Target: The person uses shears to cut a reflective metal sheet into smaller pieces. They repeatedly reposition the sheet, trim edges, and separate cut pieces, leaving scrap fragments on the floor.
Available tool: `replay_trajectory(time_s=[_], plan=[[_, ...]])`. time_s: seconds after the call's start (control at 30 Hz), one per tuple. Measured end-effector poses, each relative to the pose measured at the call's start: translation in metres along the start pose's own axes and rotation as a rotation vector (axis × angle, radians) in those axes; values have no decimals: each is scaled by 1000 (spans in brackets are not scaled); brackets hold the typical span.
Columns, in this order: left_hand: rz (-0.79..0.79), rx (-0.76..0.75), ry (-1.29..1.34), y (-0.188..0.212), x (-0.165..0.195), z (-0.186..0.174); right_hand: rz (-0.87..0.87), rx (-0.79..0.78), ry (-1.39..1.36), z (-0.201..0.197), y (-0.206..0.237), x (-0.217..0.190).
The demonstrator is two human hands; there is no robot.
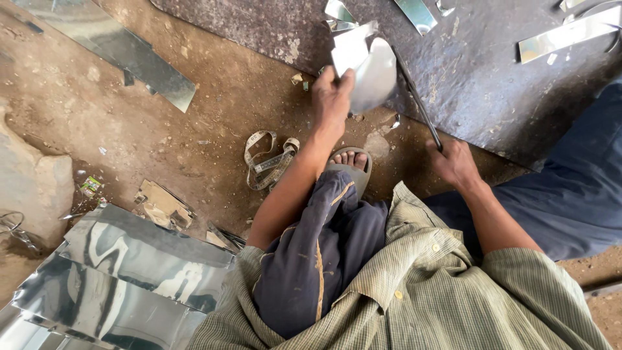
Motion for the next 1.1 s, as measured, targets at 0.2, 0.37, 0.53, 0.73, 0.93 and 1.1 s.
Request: replay_trajectory(time_s=[0.2, 0.37, 0.53, 0.73, 0.93, 1.1], plan=[[-11, -157, 16, 13, 8, -70, -144, 30, -167, -20, 30, -9], [-43, -223, -42, 28, -3, -74, -182, -37, -79, 1, 12, -12], [100, -166, -215, 21, 2, -75, -314, 8, -32, 5, 13, -19], [112, -117, -677, 13, 4, -69, -459, 102, -60, -9, 34, -36], [-231, -167, -772, 17, -14, -70, -412, 39, 75, 0, 29, -34], [-150, -169, -790, 14, -8, -71, -382, -10, 224, 14, 15, -20]])
Point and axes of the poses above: each hand's wrist, its own y-axis away from the middle knuckle, its own z-axis out of the palm, x = y × z, the point moved 9 cm from there along -y, towards the middle knuckle, and after that the axes turned 14 degrees about z, right-handed, at the moved point
